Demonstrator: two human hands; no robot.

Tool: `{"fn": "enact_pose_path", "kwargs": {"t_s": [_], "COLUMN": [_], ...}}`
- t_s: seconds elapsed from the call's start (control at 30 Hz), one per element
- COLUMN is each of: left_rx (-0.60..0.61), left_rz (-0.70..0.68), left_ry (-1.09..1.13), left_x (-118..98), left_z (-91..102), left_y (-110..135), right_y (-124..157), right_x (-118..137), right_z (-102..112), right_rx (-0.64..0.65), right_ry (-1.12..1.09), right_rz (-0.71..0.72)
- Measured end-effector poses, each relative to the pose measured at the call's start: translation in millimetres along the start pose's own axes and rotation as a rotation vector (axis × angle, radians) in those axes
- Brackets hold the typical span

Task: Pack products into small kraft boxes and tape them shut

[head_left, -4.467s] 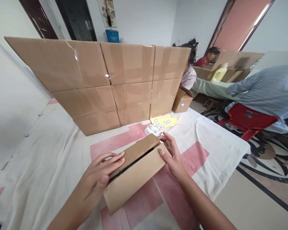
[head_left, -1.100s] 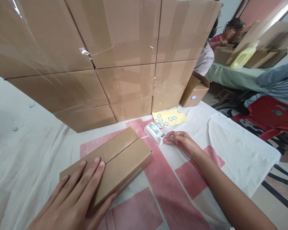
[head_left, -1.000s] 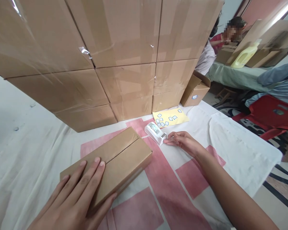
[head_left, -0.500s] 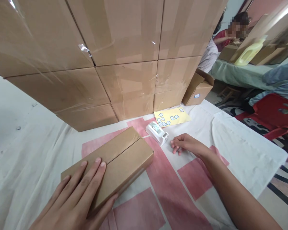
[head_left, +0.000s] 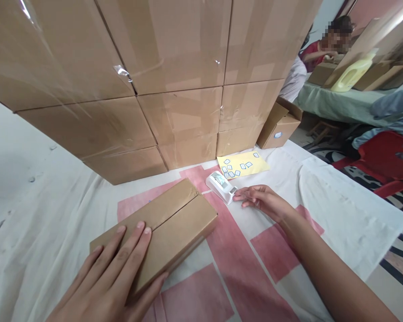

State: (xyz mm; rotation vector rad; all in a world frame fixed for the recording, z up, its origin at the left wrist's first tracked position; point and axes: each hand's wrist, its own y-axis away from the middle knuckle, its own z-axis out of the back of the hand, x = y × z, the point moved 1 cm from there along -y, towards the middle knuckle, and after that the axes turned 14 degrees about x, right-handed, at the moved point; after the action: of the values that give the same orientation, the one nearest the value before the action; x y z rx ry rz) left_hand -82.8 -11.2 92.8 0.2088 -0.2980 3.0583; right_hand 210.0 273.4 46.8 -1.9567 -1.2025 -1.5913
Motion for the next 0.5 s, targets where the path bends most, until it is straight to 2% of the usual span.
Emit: {"fn": "enact_pose_path", "kwargs": {"t_s": [0.5], "left_rx": [-0.029], "left_rz": [0.032], "left_ry": [-0.062], "left_x": [-6.8], "left_z": [10.8], "left_y": [-5.4], "right_y": [1.9], "right_x": [8.8], "right_z": [-8.7], "right_rx": [-0.063], "right_ry": [0.092], "right_rz": [-0.014]}}
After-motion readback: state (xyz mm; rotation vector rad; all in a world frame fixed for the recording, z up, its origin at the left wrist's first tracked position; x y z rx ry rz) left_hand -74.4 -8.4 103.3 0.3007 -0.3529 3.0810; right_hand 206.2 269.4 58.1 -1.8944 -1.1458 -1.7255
